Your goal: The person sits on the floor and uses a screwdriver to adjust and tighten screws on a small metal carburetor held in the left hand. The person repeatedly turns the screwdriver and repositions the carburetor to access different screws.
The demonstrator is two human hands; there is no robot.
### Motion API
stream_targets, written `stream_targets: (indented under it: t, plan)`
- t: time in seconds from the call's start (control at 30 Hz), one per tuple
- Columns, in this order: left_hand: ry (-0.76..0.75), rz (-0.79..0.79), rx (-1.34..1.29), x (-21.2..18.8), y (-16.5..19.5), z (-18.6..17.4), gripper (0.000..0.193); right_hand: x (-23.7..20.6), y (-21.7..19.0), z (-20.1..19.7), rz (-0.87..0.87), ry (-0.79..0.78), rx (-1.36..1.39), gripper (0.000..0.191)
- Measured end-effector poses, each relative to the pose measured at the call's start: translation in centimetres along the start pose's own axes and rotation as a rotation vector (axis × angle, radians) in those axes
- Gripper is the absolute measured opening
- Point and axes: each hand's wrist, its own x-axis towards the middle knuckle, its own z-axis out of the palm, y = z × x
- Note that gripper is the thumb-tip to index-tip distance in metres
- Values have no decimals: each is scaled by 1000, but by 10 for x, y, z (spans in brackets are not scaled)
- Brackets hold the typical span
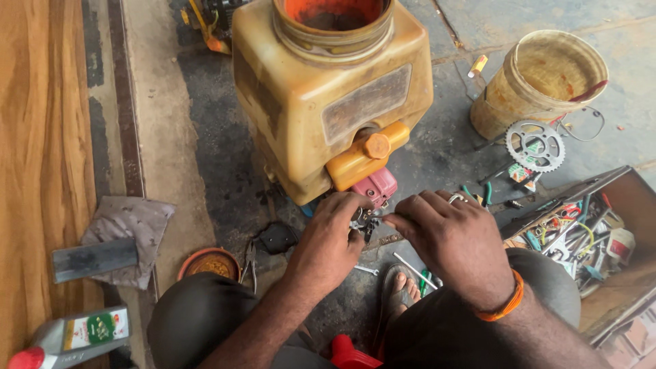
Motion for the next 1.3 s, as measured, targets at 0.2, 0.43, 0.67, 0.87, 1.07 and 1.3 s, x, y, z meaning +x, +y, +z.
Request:
stream_targets:
  t: [0.2, 0.43, 0.67, 0.87, 1.07, 1.3]
  plan:
    - [-15, -9, -30, 0, 1, -1, 49, -5, 2, -4, -256, 113, 223, 22]
    - [-6, 2, -4, 0, 2, -1, 47, -2, 2, -2, -23, 15, 30, 23]
    - [-6, 37, -1, 1, 2, 1, 48, -8, 7, -1, -166, 109, 153, 48]
    - [-26, 36, 17, 1, 1, 3, 47, -6, 9, -1, -102, 7, 115, 18]
    - [-44, -22, 13, 0, 1, 3, 49, -7, 10, -2, -55, -3, 170, 47]
    - [-36, -2, 26, 0, 0, 2, 49, -7, 12, -1, -210, 46, 234, 24]
